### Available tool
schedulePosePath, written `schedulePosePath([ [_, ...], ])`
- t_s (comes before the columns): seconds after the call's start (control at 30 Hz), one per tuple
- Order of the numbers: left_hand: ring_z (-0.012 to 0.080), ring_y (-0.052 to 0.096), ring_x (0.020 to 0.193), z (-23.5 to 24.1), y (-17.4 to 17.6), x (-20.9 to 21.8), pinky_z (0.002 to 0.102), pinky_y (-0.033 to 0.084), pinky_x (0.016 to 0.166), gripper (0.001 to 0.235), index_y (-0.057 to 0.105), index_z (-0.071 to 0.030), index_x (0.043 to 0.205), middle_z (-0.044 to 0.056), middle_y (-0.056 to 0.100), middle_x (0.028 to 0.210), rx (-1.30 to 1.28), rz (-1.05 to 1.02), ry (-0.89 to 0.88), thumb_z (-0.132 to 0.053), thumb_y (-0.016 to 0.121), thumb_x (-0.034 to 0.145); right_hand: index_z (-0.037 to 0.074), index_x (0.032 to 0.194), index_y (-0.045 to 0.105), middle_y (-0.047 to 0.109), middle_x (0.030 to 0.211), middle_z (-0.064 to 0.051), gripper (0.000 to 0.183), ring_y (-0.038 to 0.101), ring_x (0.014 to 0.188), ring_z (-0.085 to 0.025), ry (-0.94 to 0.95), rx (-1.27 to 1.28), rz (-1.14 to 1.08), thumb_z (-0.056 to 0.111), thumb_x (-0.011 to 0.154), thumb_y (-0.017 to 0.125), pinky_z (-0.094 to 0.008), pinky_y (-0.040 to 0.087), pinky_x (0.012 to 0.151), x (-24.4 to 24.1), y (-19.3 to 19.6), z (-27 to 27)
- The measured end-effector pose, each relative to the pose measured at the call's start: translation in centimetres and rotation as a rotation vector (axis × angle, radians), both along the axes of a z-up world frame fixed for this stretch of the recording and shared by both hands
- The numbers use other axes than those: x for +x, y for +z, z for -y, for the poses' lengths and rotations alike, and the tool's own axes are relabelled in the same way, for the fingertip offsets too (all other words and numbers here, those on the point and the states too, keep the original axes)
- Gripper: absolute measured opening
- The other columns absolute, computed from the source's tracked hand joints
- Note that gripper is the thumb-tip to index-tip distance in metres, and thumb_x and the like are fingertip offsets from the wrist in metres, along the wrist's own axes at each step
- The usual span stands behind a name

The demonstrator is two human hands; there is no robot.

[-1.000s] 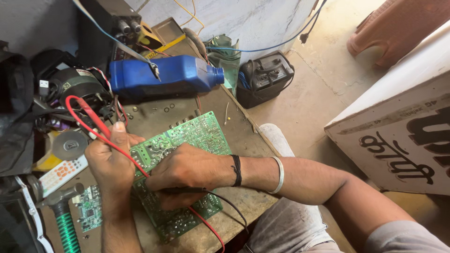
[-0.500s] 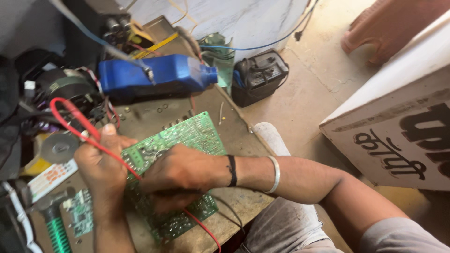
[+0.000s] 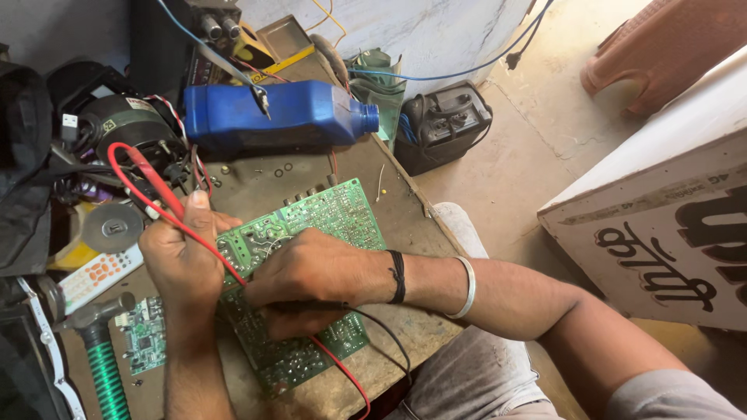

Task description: The person uses a multimeter with red and black probes to test points on a green circuit board. They repeatedly touch different pads and traces on the board while seated on the floor in a cluttered workspace.

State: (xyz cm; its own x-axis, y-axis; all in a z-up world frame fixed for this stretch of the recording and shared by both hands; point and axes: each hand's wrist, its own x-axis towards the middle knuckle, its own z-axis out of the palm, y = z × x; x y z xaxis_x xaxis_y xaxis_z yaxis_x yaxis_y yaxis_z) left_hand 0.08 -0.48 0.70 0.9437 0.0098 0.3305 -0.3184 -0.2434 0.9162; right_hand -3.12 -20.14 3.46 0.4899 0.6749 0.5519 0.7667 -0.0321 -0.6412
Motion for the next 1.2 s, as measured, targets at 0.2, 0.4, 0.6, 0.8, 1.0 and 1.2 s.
schedulePosePath([
  [0.2, 0.0138, 0.064, 0.064, -0.1, -0.2, -0.1, 0.030, 0.049, 0.060, 0.046, 0.065, 0.004, 0.076, 0.009, 0.066, 0.068, 0.027, -0.028, 0.026, -0.021, 0.053, 0.114, 0.008, 0.080, 0.052, 0.057, 0.072, -0.006, 0.020, 0.063, 0.069, -0.029, 0.017, -0.007, 0.010, 0.010, 0.079, 0.072, -0.041, 0.050, 0.062, 0.0, 0.0, 0.0],
  [0.4, 0.0125, 0.062, 0.062, -0.3, 0.0, 0.0, 0.030, 0.050, 0.061, 0.044, 0.070, 0.001, 0.081, 0.007, 0.070, 0.071, 0.061, -0.047, 0.039, -0.026, 0.056, 0.112, 0.009, 0.083, 0.059, 0.061, 0.076, -0.006, 0.015, 0.067, 0.072, -0.028, 0.000, -0.022, -0.009, 0.012, 0.081, 0.074, -0.039, 0.053, 0.063, 1.0, 0.1, 0.6],
  [0.6, 0.0110, 0.063, 0.057, -0.7, -1.2, 0.4, 0.029, 0.048, 0.054, 0.035, 0.073, -0.005, 0.088, 0.001, 0.067, 0.064, 0.043, -0.146, 0.031, -0.032, 0.060, 0.105, 0.003, 0.085, 0.068, 0.066, 0.075, -0.010, 0.014, 0.070, 0.068, -0.026, 0.026, -0.054, -0.122, 0.011, 0.076, 0.074, -0.038, 0.055, 0.063, 1.3, 0.3, 0.7],
  [0.8, 0.0097, 0.062, 0.062, 0.2, -1.3, 0.9, 0.030, 0.048, 0.058, 0.037, 0.066, -0.004, 0.092, 0.002, 0.065, 0.068, -0.041, 0.148, -0.024, -0.036, 0.058, 0.109, 0.004, 0.078, 0.068, 0.064, 0.066, -0.006, 0.010, 0.060, 0.053, -0.015, -0.176, -0.035, -0.106, 0.013, 0.082, 0.067, -0.029, 0.045, 0.049, 1.5, 0.1, 1.4],
  [1.0, 0.0099, 0.052, 0.063, 0.1, -1.2, 0.6, 0.032, 0.045, 0.060, 0.040, 0.060, -0.003, 0.087, 0.001, 0.053, 0.067, -0.077, 0.100, -0.081, -0.034, 0.054, 0.112, 0.003, 0.081, 0.063, 0.064, 0.071, -0.008, 0.015, 0.061, 0.059, -0.013, -0.310, -0.066, -0.117, 0.011, 0.091, 0.070, -0.027, 0.046, 0.055, 0.7, -0.2, 1.8],
  [1.2, 0.0102, 0.048, 0.062, 0.1, -1.3, 0.6, 0.030, 0.044, 0.059, 0.040, 0.059, -0.003, 0.089, 0.003, 0.051, 0.064, -0.034, 0.164, -0.027, -0.034, 0.056, 0.114, 0.004, 0.072, 0.059, 0.062, 0.071, -0.007, 0.018, 0.060, 0.057, -0.017, -0.113, -0.128, -0.091, 0.008, 0.086, 0.069, -0.029, 0.045, 0.052, 1.0, 0.2, 0.9],
])
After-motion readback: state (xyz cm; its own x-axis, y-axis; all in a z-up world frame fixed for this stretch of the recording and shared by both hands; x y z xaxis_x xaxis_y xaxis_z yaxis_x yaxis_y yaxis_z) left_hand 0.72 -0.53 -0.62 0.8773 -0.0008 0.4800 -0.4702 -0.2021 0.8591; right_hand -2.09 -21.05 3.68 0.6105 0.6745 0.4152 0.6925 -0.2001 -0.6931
